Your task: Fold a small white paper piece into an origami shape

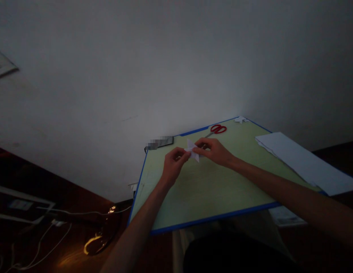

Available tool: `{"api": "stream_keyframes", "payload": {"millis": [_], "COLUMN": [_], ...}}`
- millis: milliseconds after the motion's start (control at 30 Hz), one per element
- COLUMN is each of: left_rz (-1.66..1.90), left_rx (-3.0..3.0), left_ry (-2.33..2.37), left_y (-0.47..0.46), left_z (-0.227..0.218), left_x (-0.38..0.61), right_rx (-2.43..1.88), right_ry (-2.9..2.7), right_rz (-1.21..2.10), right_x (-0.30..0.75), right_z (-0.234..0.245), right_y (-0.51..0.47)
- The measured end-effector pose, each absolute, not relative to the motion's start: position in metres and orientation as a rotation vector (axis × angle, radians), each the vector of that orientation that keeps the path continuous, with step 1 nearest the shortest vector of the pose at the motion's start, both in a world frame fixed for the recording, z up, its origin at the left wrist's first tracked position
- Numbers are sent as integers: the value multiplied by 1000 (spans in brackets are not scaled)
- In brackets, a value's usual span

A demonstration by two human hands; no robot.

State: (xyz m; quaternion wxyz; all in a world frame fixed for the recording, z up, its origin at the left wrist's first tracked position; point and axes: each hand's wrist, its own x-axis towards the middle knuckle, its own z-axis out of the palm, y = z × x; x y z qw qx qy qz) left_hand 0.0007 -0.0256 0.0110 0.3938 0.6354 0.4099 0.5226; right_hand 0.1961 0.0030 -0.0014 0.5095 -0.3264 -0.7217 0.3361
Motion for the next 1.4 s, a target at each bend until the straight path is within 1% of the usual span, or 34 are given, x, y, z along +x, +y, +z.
{"api": "stream_keyframes", "payload": {"millis": [233, 633, 1400], "left_rz": [1316, 1362, 1296], "left_rx": [1632, 1495, 1642], "left_ry": [1040, 990, 1104], "left_y": [-24, -23, -20], "left_z": [8, 6, 6], "left_x": [1, -3, -2], "right_rx": [-768, -778, -812], "right_ry": [-1780, -1796, -1647], "right_rz": [813, 770, 727], "right_x": [195, 195, 194], "right_z": [-1, 1, -1], "right_y": [2, 0, 3]}}
